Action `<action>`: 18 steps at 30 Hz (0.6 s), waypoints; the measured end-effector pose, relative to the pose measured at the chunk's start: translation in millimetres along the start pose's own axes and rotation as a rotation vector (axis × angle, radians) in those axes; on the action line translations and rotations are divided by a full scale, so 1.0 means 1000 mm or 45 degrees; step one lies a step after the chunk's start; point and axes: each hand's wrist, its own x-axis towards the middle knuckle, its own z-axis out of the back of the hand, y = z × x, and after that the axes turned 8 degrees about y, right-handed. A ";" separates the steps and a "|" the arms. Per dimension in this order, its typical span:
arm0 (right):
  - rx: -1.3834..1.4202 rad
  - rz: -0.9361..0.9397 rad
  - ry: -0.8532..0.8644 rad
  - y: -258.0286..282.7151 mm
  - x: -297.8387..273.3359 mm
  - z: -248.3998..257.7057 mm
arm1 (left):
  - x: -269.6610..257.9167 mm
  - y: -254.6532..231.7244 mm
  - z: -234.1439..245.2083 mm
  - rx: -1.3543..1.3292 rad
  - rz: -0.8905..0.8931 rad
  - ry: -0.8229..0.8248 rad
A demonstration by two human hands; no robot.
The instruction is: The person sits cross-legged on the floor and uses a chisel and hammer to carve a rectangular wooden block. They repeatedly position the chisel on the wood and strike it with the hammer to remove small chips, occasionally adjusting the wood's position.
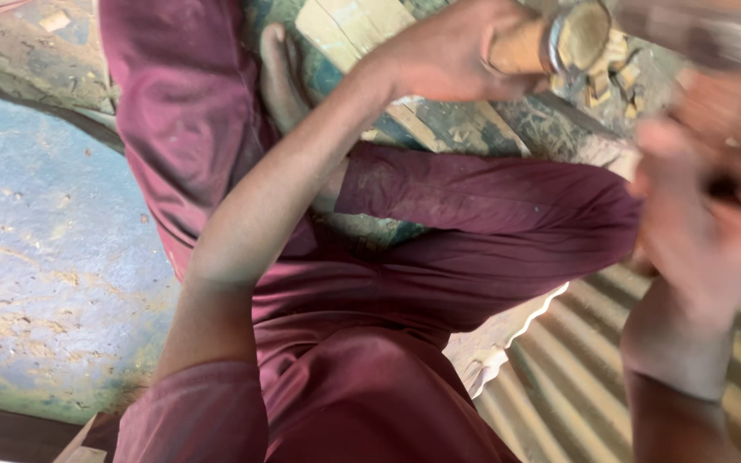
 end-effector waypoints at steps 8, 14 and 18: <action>-0.057 0.035 0.022 0.009 0.006 -0.006 | -0.006 0.000 0.003 -0.126 0.064 -0.039; -0.092 0.027 -0.016 0.018 -0.015 0.003 | -0.011 -0.004 0.007 -0.029 0.089 -0.038; -0.198 0.077 0.038 0.016 0.001 -0.006 | -0.007 -0.016 0.010 -0.083 -0.019 -0.061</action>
